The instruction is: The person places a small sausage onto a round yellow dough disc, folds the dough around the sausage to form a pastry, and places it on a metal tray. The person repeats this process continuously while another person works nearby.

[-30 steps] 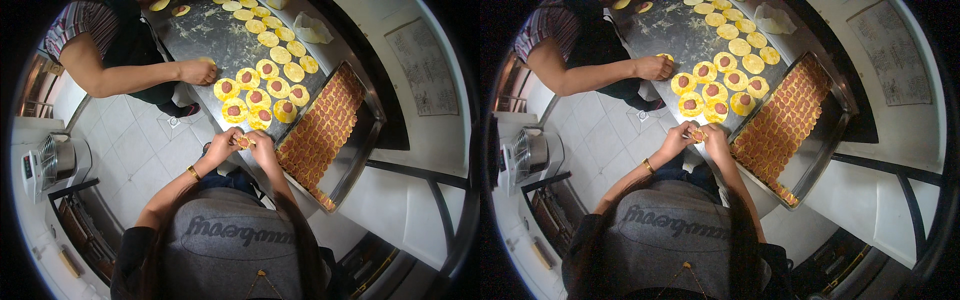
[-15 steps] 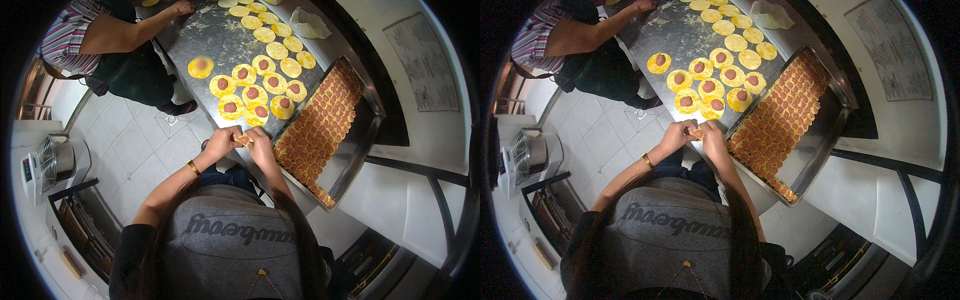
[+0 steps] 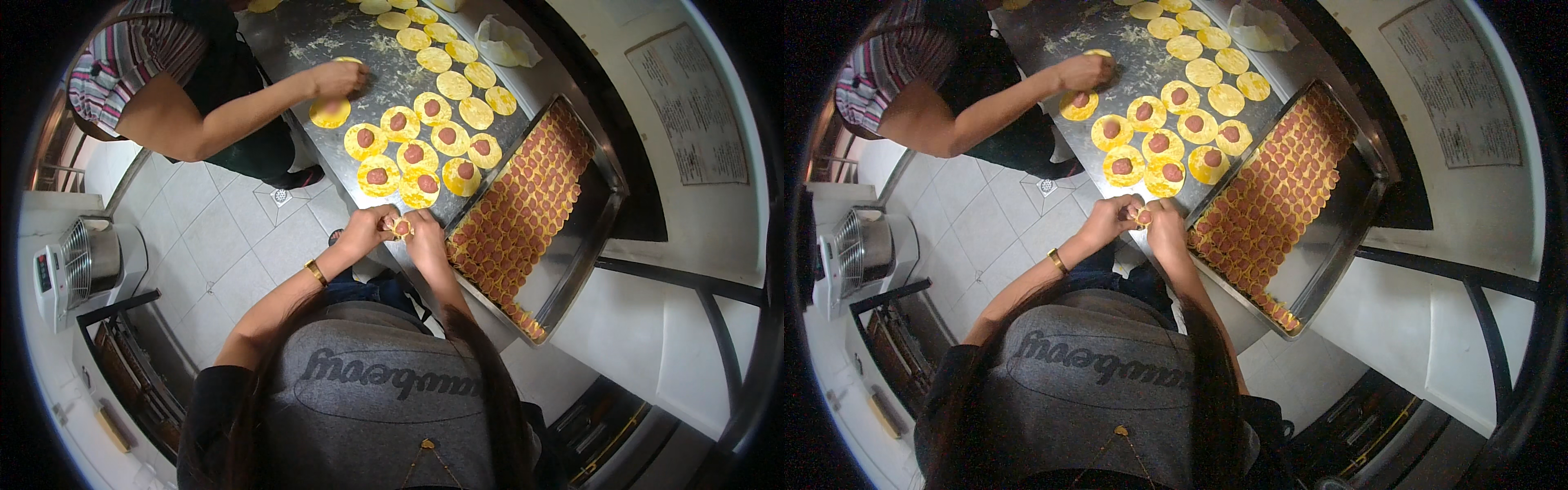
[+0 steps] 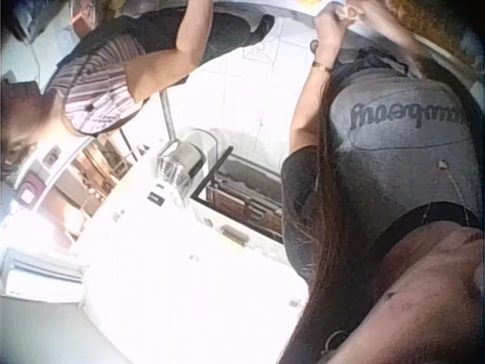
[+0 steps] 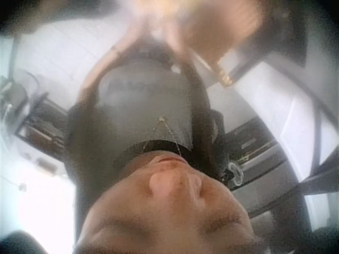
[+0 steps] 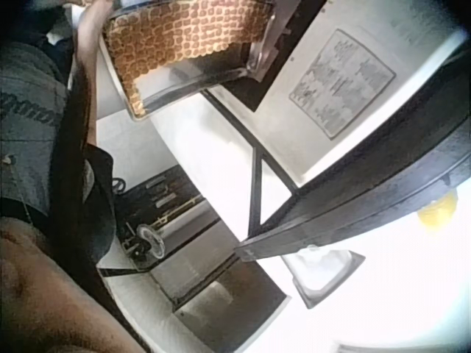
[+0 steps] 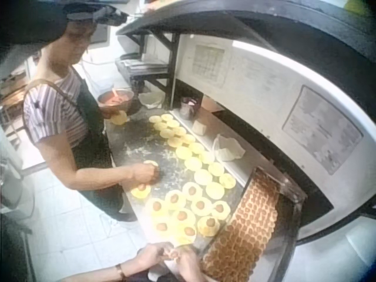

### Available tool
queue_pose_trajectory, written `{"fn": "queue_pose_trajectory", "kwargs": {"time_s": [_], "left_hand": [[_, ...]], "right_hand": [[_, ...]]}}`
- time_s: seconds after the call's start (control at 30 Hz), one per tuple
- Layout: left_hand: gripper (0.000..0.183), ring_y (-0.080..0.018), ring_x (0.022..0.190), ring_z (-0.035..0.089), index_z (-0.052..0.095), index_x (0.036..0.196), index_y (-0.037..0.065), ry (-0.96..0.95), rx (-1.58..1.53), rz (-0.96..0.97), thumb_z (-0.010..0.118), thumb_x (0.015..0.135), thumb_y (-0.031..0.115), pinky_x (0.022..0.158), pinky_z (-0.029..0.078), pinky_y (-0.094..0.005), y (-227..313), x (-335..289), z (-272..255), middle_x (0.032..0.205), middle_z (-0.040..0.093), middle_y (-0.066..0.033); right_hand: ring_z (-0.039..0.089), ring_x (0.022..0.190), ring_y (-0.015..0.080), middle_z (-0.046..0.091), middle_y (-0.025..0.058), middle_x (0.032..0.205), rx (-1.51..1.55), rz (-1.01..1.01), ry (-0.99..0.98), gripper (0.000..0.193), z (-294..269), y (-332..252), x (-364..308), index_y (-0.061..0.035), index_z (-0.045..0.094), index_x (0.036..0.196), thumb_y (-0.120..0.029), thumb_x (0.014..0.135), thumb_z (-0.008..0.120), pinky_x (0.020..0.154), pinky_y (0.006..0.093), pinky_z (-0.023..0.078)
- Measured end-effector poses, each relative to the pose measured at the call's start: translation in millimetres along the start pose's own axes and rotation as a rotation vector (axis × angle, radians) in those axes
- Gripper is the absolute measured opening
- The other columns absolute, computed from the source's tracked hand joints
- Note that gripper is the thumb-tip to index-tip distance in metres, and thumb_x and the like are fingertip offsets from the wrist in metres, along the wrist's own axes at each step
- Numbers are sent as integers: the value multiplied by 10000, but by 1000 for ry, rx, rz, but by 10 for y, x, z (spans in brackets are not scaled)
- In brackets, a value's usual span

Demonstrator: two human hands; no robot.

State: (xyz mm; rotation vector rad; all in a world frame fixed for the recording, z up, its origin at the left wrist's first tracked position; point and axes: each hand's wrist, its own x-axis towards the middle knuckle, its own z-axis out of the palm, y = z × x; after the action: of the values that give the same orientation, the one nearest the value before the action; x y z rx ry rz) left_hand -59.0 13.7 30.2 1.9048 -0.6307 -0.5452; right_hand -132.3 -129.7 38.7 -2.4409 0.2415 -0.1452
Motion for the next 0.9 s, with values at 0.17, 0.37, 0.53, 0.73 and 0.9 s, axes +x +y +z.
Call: {"fn": "queue_pose_trajectory", "kwargs": {"time_s": [0.17, 0.37, 0.53, 0.73, 0.9], "left_hand": [[276, -160, 645, 624, 593, 888, -6, -25, 88, -53, 779, 698, 71, 621, 512, -304, 34, -1, 7, 715, 635, -107], [267, -170, 642, 627, 580, 851, -8, -28, 99, -38, 778, 698, 86, 608, 504, -306, 10, 6, 9, 694, 624, -113], [251, -178, 652, 624, 577, 856, -5, -1, 149, 50, 763, 704, 66, 608, 498, -315, 27, 8, -31, 703, 612, -118], [258, -256, 654, 614, 548, 845, 8, 10, 84, 29, 746, 682, 29, 598, 480, -340, -40, -2, 3, 735, 590, -147], [287, -233, 680, 632, 573, 882, -4, 38, 155, 93, 761, 667, 17, 616, 500, -332, -28, -20, -47, 770, 611, -138]], "right_hand": [[579, 864, 395, 566, 193, 917, 74, -50, -28, 225, 0, 18, 8, -4, 594, 914, 74, 704, 578, 708, 455, 466], [578, 852, 386, 564, 191, 925, 57, -44, 27, 226, 23, 23, -37, -13, 595, 925, 67, 715, 566, 703, 453, 459], [577, 855, 390, 565, 194, 943, 66, -112, 62, 229, -26, 27, -24, -13, 595, 928, 73, 718, 564, 705, 452, 458], [572, 868, 395, 561, 184, 938, 95, 5, 22, 278, 36, -73, -22, -9, 596, 957, 100, 712, 525, 725, 463, 453], [570, 883, 392, 553, 188, 944, 136, -50, 37, 327, 25, -55, -19, -21, 607, 1004, 104, 715, 518, 734, 461, 451]]}}
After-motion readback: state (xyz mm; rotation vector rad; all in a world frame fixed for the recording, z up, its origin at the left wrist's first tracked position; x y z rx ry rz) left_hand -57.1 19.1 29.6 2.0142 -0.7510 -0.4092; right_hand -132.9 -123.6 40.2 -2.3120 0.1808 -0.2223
